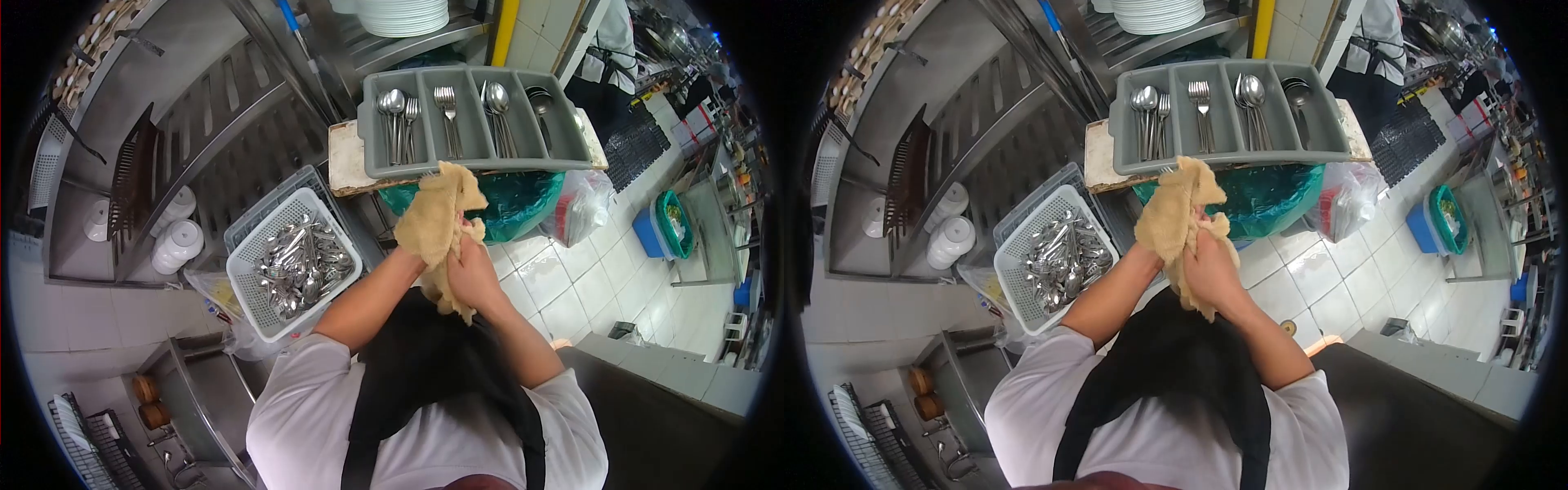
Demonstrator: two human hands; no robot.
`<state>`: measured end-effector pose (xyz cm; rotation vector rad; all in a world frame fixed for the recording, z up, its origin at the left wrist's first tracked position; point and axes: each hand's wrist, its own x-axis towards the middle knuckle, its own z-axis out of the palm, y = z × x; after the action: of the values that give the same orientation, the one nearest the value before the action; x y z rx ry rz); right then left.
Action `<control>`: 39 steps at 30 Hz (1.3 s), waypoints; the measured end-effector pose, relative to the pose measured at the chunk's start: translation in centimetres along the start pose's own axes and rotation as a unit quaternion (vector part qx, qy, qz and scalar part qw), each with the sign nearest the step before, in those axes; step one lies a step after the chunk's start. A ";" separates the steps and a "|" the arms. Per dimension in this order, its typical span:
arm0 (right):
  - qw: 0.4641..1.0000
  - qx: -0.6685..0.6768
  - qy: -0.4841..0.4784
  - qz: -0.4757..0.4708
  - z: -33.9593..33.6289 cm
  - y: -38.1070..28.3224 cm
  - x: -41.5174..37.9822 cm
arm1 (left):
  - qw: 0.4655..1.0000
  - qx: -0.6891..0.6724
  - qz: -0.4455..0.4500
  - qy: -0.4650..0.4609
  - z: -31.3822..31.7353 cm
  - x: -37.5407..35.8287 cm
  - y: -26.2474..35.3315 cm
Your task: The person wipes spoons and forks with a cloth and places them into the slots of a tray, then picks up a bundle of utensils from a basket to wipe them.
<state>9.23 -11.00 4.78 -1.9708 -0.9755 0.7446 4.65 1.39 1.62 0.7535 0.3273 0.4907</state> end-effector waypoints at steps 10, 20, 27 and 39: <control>0.992 0.124 -0.006 0.035 -3.0 -2.3 -1.7 | 0.974 0.128 0.181 -0.048 -4.9 5.8 1.1; 0.995 0.053 -0.079 0.041 -1.3 -1.4 -2.0 | 0.879 0.365 0.259 0.167 -8.3 7.7 1.0; 0.971 0.199 -0.101 0.084 -3.3 1.0 -0.2 | 0.870 0.478 0.114 -0.044 -3.0 1.2 -0.8; 0.955 0.284 -0.020 0.088 -5.2 0.3 -1.2 | 0.871 0.454 0.180 -0.052 -1.2 4.7 -2.3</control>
<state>12.70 -14.18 7.33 -1.5463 -0.5253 1.0367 8.77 3.17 -1.41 1.7799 0.3121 0.6457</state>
